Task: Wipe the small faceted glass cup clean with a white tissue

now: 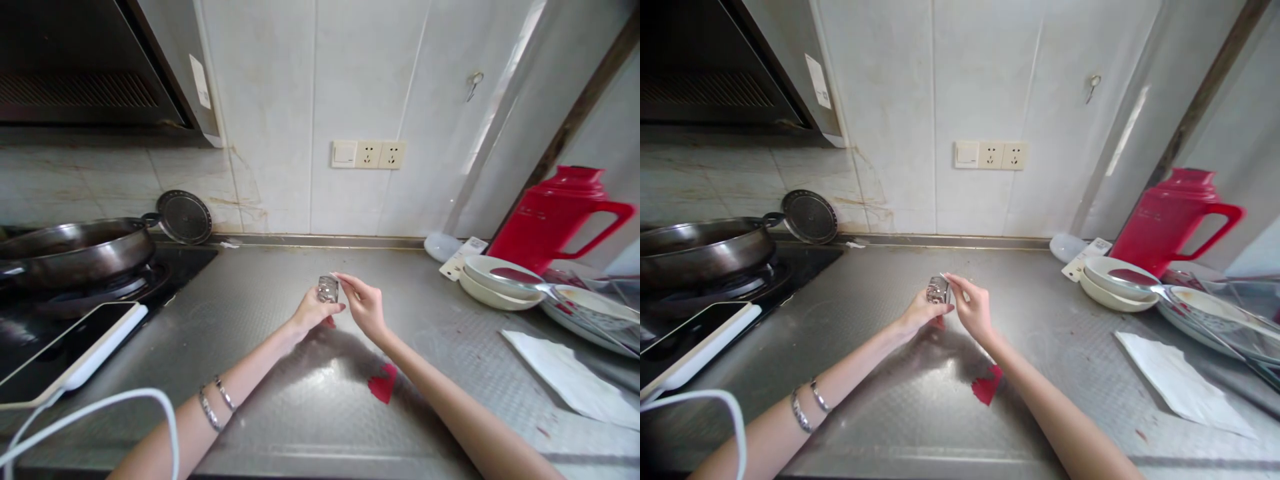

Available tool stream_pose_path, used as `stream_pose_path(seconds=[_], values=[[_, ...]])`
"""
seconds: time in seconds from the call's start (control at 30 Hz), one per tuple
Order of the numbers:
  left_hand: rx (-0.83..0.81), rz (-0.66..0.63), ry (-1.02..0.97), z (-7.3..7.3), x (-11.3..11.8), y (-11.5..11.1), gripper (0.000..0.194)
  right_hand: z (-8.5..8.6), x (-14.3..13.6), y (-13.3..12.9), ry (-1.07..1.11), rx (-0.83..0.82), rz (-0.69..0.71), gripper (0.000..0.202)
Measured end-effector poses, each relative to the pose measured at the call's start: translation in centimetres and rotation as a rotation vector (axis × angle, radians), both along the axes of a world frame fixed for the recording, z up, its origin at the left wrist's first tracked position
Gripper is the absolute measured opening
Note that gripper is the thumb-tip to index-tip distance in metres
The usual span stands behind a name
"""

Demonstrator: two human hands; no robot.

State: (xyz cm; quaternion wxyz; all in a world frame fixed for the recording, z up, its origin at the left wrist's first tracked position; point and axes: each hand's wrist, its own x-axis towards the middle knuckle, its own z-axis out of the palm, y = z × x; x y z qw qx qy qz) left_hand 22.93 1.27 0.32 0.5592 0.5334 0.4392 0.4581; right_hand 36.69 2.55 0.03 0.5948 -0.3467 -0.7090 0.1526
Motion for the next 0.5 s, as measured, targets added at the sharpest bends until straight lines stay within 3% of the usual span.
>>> stream_pose_path(seconds=[0.17, 0.33, 0.5], values=[[0.024, 0.012, 0.023, 0.3, -0.3, 0.1, 0.032, -0.1, -0.5, -1.0, -0.034, 0.077, 0.071, 0.026], [0.026, 0.052, 0.042, 0.3, -0.6, 0.5, 0.032, 0.5, -0.6, -1.3, -0.058, 0.032, 0.137, 0.024], [-0.019, 0.087, 0.044, 0.2, -0.6, 0.7, 0.037, 1.0, 0.3, 0.0, 0.155, -0.080, -0.008, 0.025]])
